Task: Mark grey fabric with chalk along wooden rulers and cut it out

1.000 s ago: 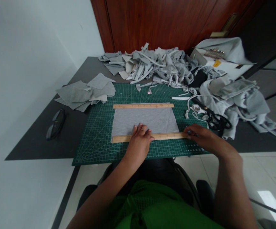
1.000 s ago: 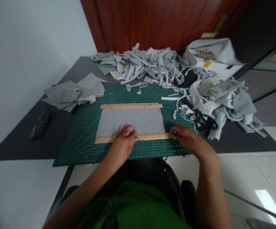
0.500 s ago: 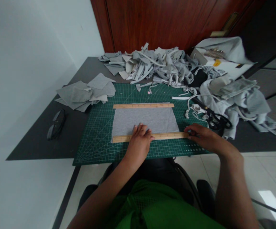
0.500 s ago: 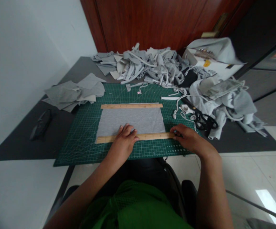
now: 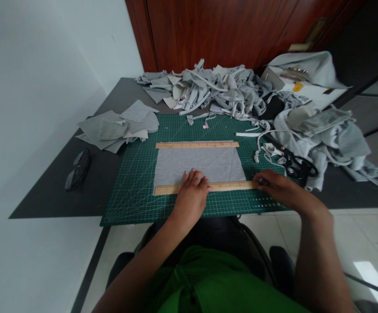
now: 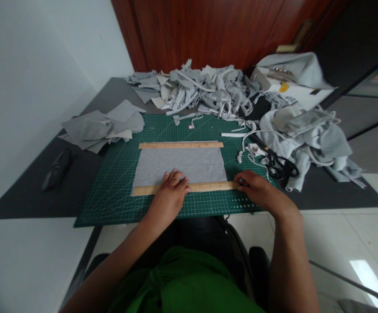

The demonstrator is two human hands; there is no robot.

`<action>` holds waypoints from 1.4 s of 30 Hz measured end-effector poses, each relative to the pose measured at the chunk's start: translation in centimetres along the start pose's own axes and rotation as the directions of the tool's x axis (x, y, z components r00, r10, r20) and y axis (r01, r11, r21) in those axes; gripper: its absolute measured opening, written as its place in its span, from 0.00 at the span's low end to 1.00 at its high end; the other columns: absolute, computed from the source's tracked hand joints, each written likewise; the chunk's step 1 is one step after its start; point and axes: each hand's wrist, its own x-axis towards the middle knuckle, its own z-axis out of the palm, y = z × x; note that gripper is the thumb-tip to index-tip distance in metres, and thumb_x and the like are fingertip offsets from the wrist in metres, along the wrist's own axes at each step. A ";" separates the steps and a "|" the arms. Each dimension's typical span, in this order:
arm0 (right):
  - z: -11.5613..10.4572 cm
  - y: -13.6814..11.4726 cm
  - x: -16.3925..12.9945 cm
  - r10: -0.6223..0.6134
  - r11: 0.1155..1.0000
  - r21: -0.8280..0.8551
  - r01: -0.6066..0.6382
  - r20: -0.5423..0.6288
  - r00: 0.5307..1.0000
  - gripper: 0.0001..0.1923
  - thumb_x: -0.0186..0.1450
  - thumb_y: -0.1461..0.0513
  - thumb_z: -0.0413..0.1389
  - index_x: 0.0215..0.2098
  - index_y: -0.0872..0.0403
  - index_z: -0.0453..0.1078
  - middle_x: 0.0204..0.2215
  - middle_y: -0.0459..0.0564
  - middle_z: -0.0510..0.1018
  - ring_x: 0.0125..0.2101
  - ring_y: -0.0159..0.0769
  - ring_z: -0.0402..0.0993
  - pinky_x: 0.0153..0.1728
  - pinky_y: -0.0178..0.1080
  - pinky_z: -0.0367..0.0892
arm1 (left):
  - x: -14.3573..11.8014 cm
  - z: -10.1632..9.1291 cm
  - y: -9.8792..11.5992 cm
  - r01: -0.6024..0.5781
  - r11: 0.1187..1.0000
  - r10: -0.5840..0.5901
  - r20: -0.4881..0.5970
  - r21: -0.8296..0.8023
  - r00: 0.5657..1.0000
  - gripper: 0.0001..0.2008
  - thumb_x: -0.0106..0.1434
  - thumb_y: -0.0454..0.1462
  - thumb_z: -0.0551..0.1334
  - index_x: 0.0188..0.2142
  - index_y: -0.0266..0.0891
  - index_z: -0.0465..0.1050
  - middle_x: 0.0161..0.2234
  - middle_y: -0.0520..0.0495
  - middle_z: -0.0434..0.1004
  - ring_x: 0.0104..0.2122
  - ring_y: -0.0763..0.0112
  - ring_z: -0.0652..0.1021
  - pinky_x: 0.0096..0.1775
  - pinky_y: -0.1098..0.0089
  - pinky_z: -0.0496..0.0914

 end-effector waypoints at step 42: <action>4.2 -9.0 0.6 -0.122 0.984 0.087 0.156 -0.309 0.943 0.15 0.72 0.54 0.55 0.56 0.45 0.73 0.49 0.55 0.84 0.47 0.52 0.83 0.49 0.52 0.78 | -0.5 -0.7 0.7 0.056 0.995 -0.051 0.064 -0.081 0.997 0.09 0.75 0.33 0.53 0.46 0.36 0.72 0.55 0.38 0.74 0.66 0.54 0.68 0.70 0.47 0.60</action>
